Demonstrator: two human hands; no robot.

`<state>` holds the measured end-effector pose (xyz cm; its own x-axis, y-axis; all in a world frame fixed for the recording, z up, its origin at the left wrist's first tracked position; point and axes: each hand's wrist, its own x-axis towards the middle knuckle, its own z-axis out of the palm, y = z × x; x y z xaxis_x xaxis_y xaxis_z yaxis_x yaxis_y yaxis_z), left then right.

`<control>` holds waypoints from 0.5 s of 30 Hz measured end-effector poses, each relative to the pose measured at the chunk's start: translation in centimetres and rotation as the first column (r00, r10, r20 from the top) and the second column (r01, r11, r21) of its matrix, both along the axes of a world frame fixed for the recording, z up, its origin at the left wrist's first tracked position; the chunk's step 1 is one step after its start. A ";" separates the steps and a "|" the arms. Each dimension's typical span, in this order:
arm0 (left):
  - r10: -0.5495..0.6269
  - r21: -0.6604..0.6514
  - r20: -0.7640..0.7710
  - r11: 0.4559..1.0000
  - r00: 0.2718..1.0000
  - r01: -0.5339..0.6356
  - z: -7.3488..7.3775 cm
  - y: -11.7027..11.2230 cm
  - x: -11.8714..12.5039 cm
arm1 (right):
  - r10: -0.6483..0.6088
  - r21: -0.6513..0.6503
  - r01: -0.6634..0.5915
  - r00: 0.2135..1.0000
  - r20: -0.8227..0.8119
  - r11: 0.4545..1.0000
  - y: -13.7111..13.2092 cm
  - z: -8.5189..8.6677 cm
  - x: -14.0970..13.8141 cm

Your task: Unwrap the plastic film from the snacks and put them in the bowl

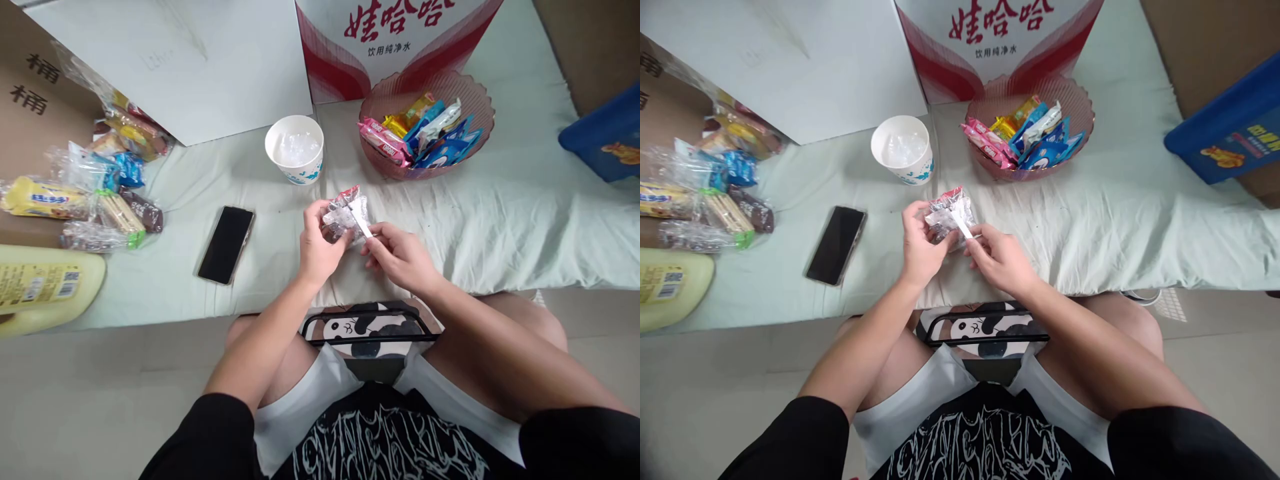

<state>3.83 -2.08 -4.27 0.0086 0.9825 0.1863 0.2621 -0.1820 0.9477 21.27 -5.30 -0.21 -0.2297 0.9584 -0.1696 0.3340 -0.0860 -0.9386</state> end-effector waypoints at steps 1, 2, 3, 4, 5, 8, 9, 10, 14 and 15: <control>0.004 -0.020 0.015 1.000 1.000 -0.003 -0.1 0.1 0.0 | 0.010 -0.015 -0.009 1.000 0.030 1.000 0.2 0.0 -0.1; 0.011 -0.047 0.024 0.999 1.000 -0.010 -0.2 0.3 -0.2 | 0.024 -0.025 -0.022 0.997 0.068 0.999 0.5 -0.1 -0.1; 0.024 -0.079 0.029 0.997 0.999 -0.021 -0.3 0.6 -0.5 | 0.043 -0.030 -0.040 0.993 0.111 0.999 0.6 -0.1 0.2; 0.039 -0.113 0.032 0.993 0.999 -0.036 -0.5 0.9 -0.9 | 0.064 -0.033 -0.060 0.986 0.155 0.998 0.7 0.0 0.5; 0.061 -0.144 0.038 0.988 0.997 -0.055 -0.7 1.3 -1.4 | 0.091 -0.038 -0.085 0.976 0.199 0.996 0.6 0.1 1.0; 0.120 -0.183 0.062 0.977 0.991 -0.107 -1.0 2.4 -2.9 | 0.203 -0.089 -0.184 0.932 0.301 0.979 0.4 0.5 2.5; 0.136 -0.176 0.051 0.976 0.989 -0.125 -1.0 2.7 -3.3 | 0.210 -0.095 -0.189 0.919 0.332 0.977 0.4 0.6 3.1; 0.151 -0.156 0.018 0.977 0.988 -0.146 -1.0 2.8 -3.7 | 0.190 -0.078 -0.174 0.907 0.376 0.982 0.5 0.6 3.7; 0.170 -0.019 -0.221 0.984 0.960 -0.178 -0.3 2.6 -4.6 | -0.172 0.265 -0.001 0.758 0.629 0.964 1.6 -0.4 5.9; 0.142 -0.010 -0.261 0.989 0.955 -0.149 -0.1 2.5 -4.7 | -0.268 0.373 0.010 0.714 0.647 0.928 1.9 -0.8 6.3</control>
<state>-0.84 0.37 -4.38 -0.0906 0.9816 0.1679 0.5209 -0.0970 0.8481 27.55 -3.42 -1.01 -0.0356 0.9947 0.0964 0.8948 0.0746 -0.4401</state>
